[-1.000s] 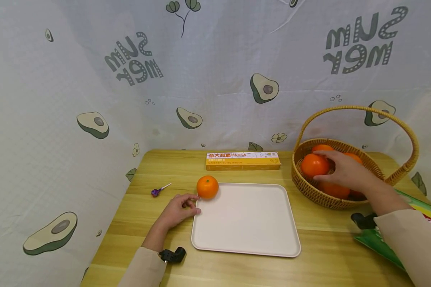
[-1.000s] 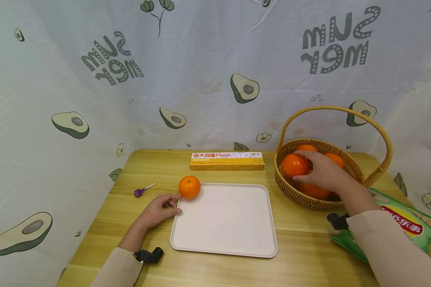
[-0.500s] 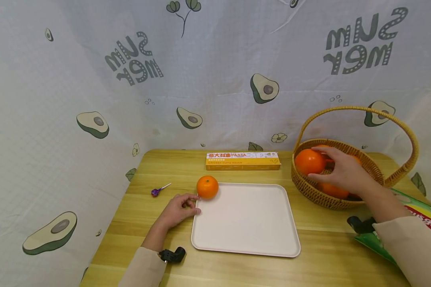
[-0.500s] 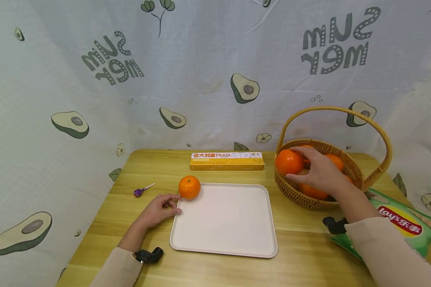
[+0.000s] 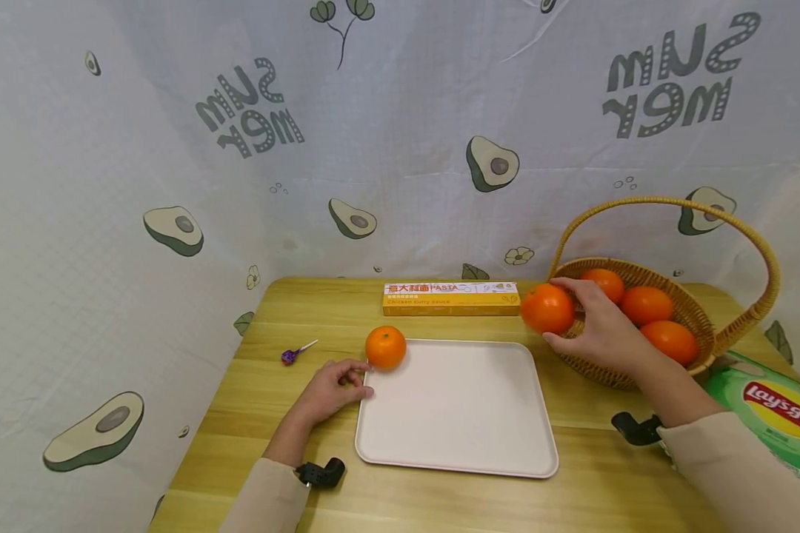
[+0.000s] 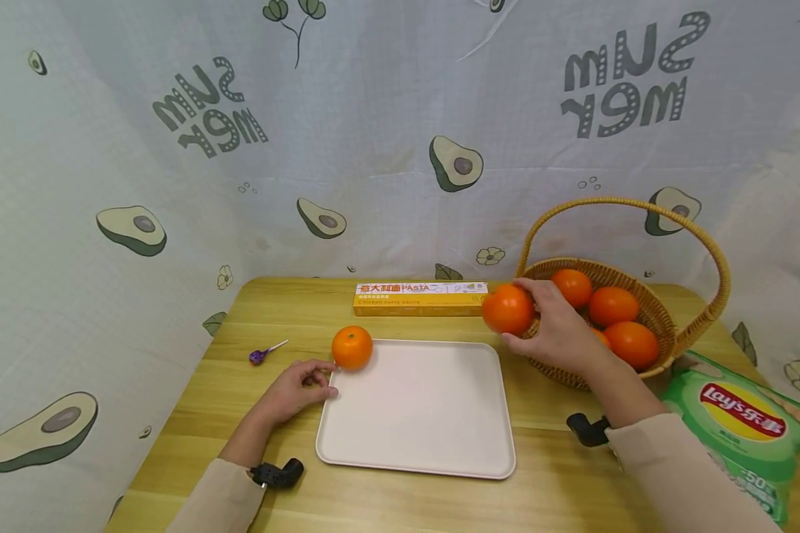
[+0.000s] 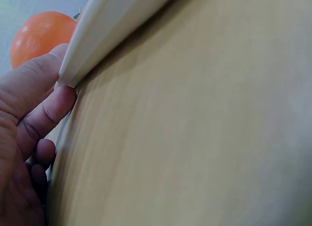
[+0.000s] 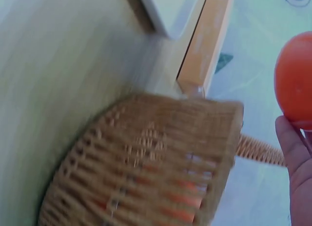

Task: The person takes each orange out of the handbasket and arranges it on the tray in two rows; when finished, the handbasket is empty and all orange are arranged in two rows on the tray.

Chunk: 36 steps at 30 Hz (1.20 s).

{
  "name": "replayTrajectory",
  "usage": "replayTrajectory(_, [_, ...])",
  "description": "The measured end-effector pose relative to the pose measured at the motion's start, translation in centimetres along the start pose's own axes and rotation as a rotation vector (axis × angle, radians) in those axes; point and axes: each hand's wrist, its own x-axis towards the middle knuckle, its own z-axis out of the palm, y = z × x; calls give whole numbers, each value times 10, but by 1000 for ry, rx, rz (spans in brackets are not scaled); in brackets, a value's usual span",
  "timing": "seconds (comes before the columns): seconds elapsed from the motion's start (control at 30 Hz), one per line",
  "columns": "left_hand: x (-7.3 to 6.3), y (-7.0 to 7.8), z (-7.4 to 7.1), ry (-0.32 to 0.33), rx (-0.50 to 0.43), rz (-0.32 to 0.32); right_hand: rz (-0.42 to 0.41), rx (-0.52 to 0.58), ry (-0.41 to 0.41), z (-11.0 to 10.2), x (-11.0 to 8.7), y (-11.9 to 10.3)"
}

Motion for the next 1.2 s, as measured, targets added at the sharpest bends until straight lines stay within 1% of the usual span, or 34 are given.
replayTrajectory(0.13, [0,-1,0,-2,-3,13,-11,14,6,9,2,-8])
replayTrajectory(0.27, [1,-1,0,-1,4,9,-17,48,-3,20,4,-15])
replayTrajectory(0.67, [1,-2,0,-1,2,6,-98,158,-24,58,11,-29])
replayTrajectory(0.87, [1,-1,-1,-2,2,11,-128,224,-54,78,13,-34])
replayTrajectory(1.0, [0,-1,0,-2,-1,16,-135,255,-69,89,12,-35])
replayTrajectory(1.2, [0,-3,1,9,-7,16,-116,306,-103,105,13,-39])
